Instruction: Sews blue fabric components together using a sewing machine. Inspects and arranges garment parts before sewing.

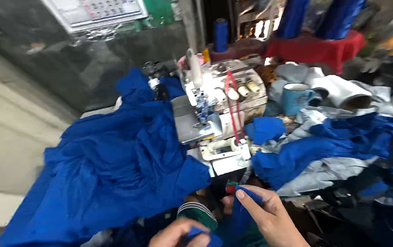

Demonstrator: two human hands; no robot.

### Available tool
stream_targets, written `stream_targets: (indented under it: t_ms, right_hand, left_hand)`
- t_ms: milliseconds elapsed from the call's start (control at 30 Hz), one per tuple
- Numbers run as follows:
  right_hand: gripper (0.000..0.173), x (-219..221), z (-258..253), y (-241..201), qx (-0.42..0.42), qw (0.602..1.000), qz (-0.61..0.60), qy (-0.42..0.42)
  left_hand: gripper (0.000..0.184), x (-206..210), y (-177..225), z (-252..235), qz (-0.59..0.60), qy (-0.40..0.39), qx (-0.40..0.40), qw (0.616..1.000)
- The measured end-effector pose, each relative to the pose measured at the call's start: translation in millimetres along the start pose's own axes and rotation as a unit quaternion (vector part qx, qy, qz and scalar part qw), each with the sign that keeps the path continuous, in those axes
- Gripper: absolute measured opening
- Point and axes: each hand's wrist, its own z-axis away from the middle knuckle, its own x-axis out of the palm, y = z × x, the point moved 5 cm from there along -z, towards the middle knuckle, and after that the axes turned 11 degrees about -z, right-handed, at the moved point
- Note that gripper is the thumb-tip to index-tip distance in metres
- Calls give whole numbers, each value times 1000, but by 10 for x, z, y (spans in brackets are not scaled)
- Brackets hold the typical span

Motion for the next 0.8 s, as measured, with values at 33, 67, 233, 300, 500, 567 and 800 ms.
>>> stream_targets:
  t_ms: [33,67,233,300,500,567,800]
  right_hand:
    - [26,30,-3,0,-17,1000,24,-9]
    - [26,52,-1,-7,-29,999,41,-15]
    - [33,132,2,-70,-54,995,79,-34]
    - [31,162,-7,-9,-76,994,72,-16]
    - [36,143,30,149,-58,998,33,23]
    - [40,155,46,162,-35,998,41,23]
    - [47,97,84,161,58,998,-11,-3]
  left_hand:
    - [12,86,-38,-41,-5,10,-3,1000]
    - [10,134,-58,-73,-7,16,0,1000]
    - [17,201,295,-192,45,-2,74,996]
    - [15,311,240,-321,43,32,69,996]
    - [18,572,-182,-418,18,77,1,997]
    - [16,608,-240,-437,11,84,-8,996]
    - [18,624,-347,-511,7,65,-35,997]
